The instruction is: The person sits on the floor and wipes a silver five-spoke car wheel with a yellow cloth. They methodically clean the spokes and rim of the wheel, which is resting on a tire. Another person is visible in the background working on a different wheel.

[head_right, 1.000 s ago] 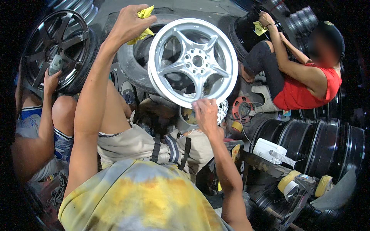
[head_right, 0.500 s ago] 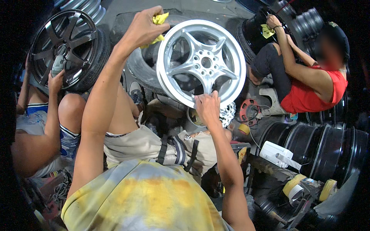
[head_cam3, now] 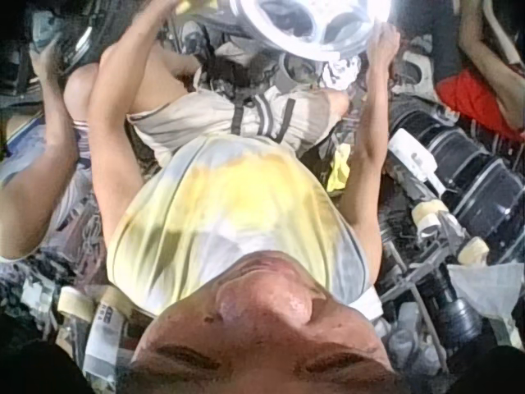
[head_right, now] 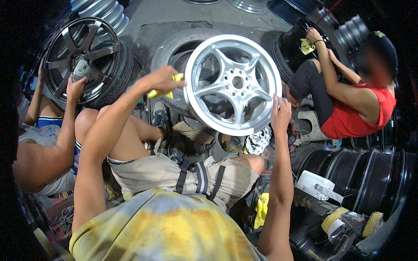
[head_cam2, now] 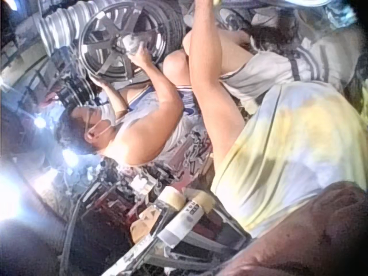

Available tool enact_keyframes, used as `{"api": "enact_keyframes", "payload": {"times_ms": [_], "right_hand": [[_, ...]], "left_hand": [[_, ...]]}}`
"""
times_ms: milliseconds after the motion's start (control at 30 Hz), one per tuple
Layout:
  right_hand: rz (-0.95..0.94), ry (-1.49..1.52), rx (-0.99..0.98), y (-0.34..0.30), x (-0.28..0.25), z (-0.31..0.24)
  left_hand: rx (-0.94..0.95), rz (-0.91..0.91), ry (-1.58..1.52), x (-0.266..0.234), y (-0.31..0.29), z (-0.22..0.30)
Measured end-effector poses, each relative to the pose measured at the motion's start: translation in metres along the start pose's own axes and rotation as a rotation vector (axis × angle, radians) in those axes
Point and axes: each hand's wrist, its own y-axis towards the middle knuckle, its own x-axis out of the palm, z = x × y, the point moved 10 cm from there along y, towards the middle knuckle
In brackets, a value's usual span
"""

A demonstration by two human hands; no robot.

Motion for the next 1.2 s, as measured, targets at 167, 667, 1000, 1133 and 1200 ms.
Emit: {"api": "enact_keyframes", "payload": {"times_ms": [167, 667, 1000, 1133, 1200], "right_hand": [[-0.182, 0.025, 0.098, 0.026, 0.067, 0.017], [-0.155, 0.257, 0.356, -0.057, 0.026, -0.035], [-0.217, 1.194, 0.780, -0.118, 0.068, -0.070], [-0.334, 1.283, 0.724, -0.103, 0.084, -0.118], [-0.365, 1.108, 0.569, -0.093, 0.089, -0.132]], "left_hand": [[-0.221, -0.097, -0.300, 0.077, 0.006, -0.022], [-0.386, 0.508, -0.314, -0.011, 0.083, -0.038], [-0.412, 0.713, -0.284, -0.013, 0.075, -0.027], [-0.410, 0.703, -0.300, -0.012, 0.075, -0.032], [-0.410, 0.717, -0.326, -0.011, 0.077, -0.031]]}}
